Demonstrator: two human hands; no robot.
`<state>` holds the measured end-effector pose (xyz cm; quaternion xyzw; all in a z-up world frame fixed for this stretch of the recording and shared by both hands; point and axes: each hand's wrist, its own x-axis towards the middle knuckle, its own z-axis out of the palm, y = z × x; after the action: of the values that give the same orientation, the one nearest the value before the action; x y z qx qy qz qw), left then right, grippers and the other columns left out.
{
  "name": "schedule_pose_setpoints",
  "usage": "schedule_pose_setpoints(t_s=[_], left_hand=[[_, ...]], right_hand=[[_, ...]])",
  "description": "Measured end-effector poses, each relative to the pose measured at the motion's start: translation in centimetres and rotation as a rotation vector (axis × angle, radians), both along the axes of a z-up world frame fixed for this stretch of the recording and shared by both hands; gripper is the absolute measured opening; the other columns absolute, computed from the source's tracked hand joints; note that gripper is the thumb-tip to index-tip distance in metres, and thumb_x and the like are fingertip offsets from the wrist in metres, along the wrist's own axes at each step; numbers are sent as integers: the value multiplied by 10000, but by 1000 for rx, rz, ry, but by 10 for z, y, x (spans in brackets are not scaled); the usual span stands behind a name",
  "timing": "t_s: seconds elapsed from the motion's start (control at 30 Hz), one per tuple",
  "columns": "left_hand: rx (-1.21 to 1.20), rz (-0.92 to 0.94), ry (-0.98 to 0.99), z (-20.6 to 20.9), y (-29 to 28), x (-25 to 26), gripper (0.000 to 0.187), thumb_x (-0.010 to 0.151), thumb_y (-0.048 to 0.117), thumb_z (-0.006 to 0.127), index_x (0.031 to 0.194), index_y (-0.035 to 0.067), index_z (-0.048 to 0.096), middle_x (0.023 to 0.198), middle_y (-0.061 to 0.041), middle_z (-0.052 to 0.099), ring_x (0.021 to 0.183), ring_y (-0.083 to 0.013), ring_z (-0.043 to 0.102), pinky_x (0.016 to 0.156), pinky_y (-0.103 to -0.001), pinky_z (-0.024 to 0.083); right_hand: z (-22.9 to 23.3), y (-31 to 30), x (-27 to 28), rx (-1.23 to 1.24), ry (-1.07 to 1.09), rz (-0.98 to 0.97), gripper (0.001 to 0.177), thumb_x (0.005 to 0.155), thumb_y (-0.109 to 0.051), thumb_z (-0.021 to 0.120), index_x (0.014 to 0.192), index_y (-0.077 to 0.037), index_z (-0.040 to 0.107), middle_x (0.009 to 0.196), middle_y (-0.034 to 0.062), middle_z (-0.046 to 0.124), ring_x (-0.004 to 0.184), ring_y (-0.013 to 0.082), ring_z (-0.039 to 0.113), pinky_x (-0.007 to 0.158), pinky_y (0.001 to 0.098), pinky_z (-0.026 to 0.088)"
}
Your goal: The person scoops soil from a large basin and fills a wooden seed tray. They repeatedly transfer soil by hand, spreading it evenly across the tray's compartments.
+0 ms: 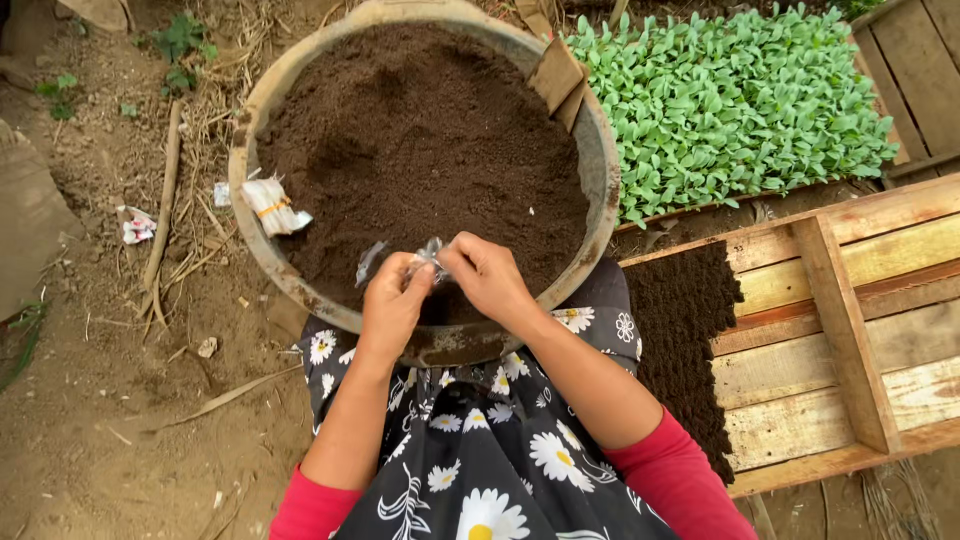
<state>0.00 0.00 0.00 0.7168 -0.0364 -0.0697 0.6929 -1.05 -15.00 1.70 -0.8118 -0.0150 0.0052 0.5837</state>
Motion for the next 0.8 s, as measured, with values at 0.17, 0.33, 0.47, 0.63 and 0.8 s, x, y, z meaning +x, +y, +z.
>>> schedule_pose_setpoints(t_s=[0.17, 0.33, 0.47, 0.63, 0.8], left_hand=[[-19, -188, 136, -14, -2, -5, 331, 939, 221, 448, 681, 52, 566, 512, -65, 508, 483, -100, 419, 493, -245, 386], [174, -139, 66, 21, 5, -3, 217, 932, 200, 446, 875, 58, 600, 642, -64, 533, 577, -109, 448, 548, -265, 402], [-26, -182, 421, 19, 9, -4, 554, 914, 477, 283, 1061, 34, 581, 727, -44, 502, 584, -89, 436, 504, -206, 375], [-784, -200, 757, -12, 1, 9, 203, 895, 191, 404, 943, 27, 514, 843, -102, 550, 629, -141, 554, 468, -183, 413], [-457, -100, 410, 4, 0, 5, 71, 895, 149, 488, 863, 86, 486, 784, -22, 521, 480, -28, 439, 359, -108, 252]], right_hand=[[8, -1, 0, 57, 23, 44, 84, 885, -138, 508, 813, -135, 552, 675, 20, 554, 610, 120, 490, 587, 284, 425], [15, -13, -3, -53, 99, 70, 59, 801, -149, 612, 845, -111, 625, 765, 62, 562, 732, 164, 534, 687, 329, 440], [13, -12, 0, 322, 186, 77, 156, 856, -103, 551, 979, -64, 639, 797, 102, 625, 693, 118, 518, 654, 294, 452], [14, -20, 18, 554, 382, 181, 221, 830, -107, 532, 1037, -66, 601, 649, 78, 619, 431, 61, 517, 343, 120, 309], [-32, -63, 102, -57, 221, -22, 307, 908, -345, 474, 970, -92, 636, 828, 128, 637, 759, 233, 615, 659, 343, 490]])
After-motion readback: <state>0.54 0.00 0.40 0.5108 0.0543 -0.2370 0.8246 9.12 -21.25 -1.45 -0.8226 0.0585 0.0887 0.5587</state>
